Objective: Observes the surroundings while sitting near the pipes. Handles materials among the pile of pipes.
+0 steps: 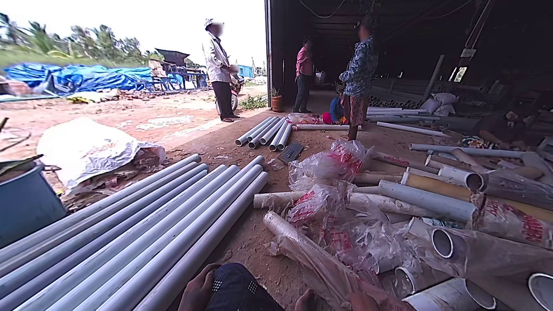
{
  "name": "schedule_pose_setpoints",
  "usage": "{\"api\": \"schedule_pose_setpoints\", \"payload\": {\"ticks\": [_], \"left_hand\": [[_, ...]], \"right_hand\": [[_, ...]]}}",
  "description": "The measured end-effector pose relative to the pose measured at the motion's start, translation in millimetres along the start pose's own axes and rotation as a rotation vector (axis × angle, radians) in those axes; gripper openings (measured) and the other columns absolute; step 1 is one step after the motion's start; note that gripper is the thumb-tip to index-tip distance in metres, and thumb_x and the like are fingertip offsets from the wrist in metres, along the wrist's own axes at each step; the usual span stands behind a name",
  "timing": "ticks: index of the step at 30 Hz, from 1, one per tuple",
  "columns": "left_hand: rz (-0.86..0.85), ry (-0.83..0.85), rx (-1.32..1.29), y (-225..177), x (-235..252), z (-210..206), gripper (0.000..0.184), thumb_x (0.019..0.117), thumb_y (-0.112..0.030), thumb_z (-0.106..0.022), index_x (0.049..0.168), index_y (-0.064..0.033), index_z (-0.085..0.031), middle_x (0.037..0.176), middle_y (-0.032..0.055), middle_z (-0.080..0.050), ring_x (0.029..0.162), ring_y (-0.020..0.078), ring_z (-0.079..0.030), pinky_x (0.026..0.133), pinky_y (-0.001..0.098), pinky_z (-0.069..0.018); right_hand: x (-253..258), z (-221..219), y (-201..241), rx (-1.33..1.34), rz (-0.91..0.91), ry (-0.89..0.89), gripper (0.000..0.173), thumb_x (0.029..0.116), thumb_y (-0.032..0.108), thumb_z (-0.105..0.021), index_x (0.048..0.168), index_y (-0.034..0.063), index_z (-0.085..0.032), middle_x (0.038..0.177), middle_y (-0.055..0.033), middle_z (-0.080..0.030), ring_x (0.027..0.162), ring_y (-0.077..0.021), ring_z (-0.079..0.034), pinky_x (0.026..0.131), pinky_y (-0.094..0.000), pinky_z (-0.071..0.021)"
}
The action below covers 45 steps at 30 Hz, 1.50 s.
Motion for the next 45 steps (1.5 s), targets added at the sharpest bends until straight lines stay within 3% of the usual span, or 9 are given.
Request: {"api": "schedule_pose_setpoints", "payload": {"ticks": [6,10,13,18,22,30,45], "left_hand": [[-0.01,-0.003,-0.008,-1.0,-0.1,0.7,0.04,0.1051,-0.012,-0.036,0.123,-0.0025,-0.07,0.112,0.0257,-0.073,0.112,0.0433,-0.069,0.099,0.0625,-0.0475],[-0.003,0.005,0.0,-1.8,-0.1,0.8,0.04,0.1053,-0.013,-0.036,0.123,-0.0032,-0.07,0.112,0.0255,-0.073,0.111,0.0439,-0.069,0.099,0.0631,-0.0475],[-0.008,0.007,0.004,-1.9,0.0,0.6,0.04,0.105,-0.014,-0.036,0.123,-0.004,-0.071,0.112,0.0247,-0.073,0.111,0.0434,-0.069,0.098,0.0631,-0.0479],[-0.009,0.004,0.0,-2.0,0.3,0.8,0.04,0.1049,-0.013,-0.037,0.123,-0.0033,-0.071,0.111,0.0251,-0.073,0.11,0.0434,-0.069,0.098,0.0629,-0.0479],[-0.013,0.005,-0.004,-2.1,0.1,0.8,0.04,0.1051,-0.013,-0.036,0.123,-0.0022,-0.07,0.113,0.0258,-0.073,0.111,0.0435,-0.069,0.099,0.0627,-0.0472],[-0.014,0.011,0.012,-3.0,0.2,0.7,0.04,0.1054,-0.013,-0.036,0.124,-0.0032,-0.07,0.114,0.0251,-0.073,0.113,0.0433,-0.068,0.1,0.0624,-0.0472],[-0.022,-0.002,0.009,-1.6,1.0,0.7,0.04,0.1045,-0.013,-0.037,0.122,-0.0023,-0.071,0.113,0.025,-0.073,0.112,0.0427,-0.069,0.1,0.0622,-0.0473]], "right_hand": [[-0.1,-0.5,0.5,-0.008,0.01,-0.015,0.038,0.0996,0.019,-0.061,0.133,0.0032,-0.066,0.13,-0.0275,-0.067,0.124,-0.0468,-0.062,0.101,-0.0641,-0.0484],[-5.9,4.2,3.4,-0.002,0.042,0.022,0.04,0.1055,0.029,-0.053,0.132,0.0022,-0.065,0.13,-0.0274,-0.066,0.125,-0.0457,-0.062,0.103,-0.0618,-0.0481],[-0.9,0.0,0.5,0.001,0.003,0.0,0.038,0.0999,0.02,-0.061,0.134,0.0023,-0.065,0.131,-0.0276,-0.066,0.125,-0.0468,-0.061,0.102,-0.0637,-0.048],[1.2,-1.9,-0.3,-0.01,-0.011,0.007,0.037,0.0988,0.019,-0.062,0.132,0.0032,-0.066,0.131,-0.0273,-0.066,0.124,-0.0467,-0.062,0.101,-0.0647,-0.0481],[-9.8,5.3,5.7,-0.015,0.019,0.05,0.038,0.106,0.026,-0.051,0.131,0.0013,-0.065,0.13,-0.0273,-0.066,0.125,-0.045,-0.062,0.102,-0.0601,-0.0485],[-6.3,4.0,4.9,0.0,0.033,0.041,0.048,0.1065,0.039,-0.05,0.131,0.0,-0.065,0.13,-0.0286,-0.066,0.125,-0.0462,-0.061,0.102,-0.0616,-0.048],[-4.8,3.1,4.0,-0.002,0.028,0.06,0.042,0.1064,0.03,-0.051,0.133,0.0004,-0.064,0.131,-0.0277,-0.066,0.126,-0.0454,-0.061,0.104,-0.0606,-0.0476]]}}
Point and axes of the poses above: each hand's wrist, its own x-axis towards the middle knuckle, its own z-axis out of the back of the hand, y = z × x, the point moved 9 cm from there along x, towards the middle knuckle
